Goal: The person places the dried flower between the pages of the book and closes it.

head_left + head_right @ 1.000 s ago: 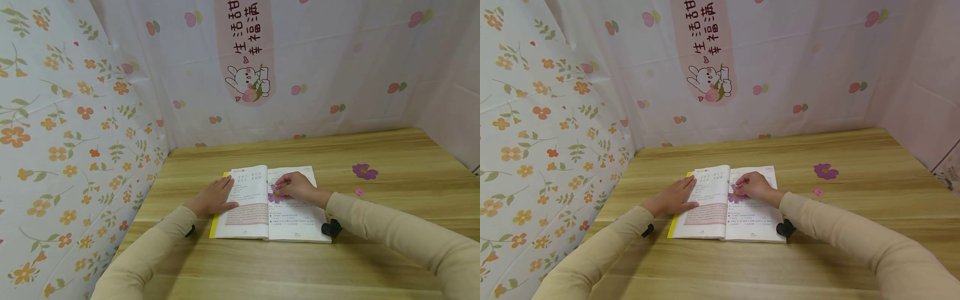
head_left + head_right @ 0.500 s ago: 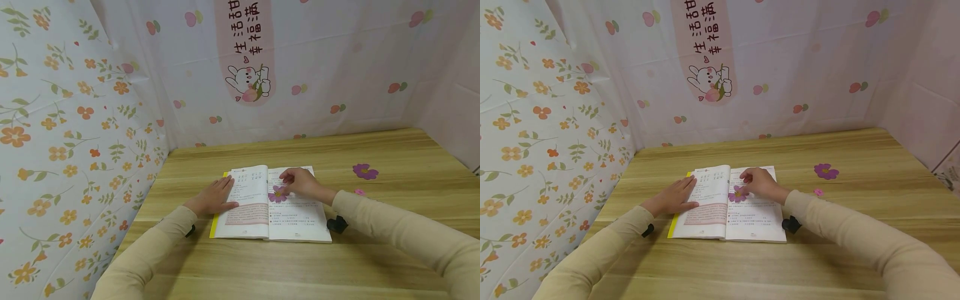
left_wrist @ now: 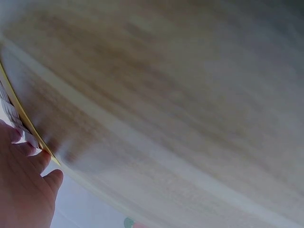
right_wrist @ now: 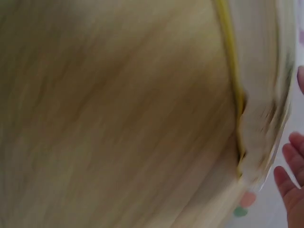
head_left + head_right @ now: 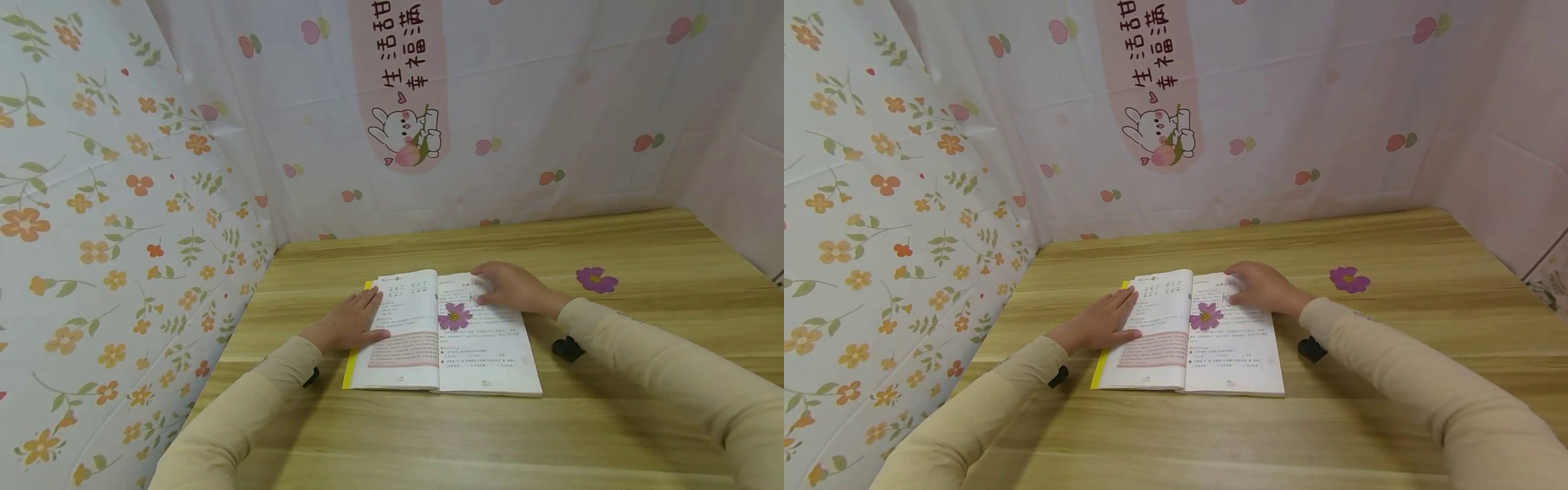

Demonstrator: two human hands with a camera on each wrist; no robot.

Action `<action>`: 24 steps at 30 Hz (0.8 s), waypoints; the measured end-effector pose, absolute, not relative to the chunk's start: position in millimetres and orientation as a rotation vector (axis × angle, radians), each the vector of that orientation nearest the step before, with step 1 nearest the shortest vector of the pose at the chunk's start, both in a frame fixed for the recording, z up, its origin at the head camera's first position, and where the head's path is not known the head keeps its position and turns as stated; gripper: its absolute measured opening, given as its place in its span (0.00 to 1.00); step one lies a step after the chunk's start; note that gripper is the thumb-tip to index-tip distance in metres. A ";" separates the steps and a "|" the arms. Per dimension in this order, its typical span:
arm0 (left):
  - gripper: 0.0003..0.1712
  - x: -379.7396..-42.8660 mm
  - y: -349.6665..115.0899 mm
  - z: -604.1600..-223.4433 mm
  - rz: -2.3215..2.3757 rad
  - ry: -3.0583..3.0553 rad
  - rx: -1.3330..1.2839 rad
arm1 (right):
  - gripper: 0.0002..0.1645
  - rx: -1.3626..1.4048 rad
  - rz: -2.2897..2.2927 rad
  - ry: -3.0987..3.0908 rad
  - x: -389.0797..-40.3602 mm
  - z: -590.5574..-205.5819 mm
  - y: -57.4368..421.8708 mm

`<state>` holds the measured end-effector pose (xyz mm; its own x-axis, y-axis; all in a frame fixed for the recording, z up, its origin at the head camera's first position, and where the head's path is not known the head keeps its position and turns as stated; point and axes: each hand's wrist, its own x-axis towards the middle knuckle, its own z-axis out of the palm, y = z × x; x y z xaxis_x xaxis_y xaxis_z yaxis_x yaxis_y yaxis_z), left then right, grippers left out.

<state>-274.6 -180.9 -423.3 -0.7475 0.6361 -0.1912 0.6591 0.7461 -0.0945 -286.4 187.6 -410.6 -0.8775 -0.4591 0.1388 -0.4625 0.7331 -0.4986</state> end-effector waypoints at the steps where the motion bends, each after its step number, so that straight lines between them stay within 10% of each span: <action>1: 0.54 -274.7 -181.3 -423.6 -0.232 2.799 1.048 | 0.35 0.800 0.805 -2.915 -287.7 -411.0 190.0; 24: 0.54 -274.3 -182.3 -424.1 -0.242 2.810 1.047 | 0.52 0.979 0.178 -2.959 -297.2 -422.3 216.4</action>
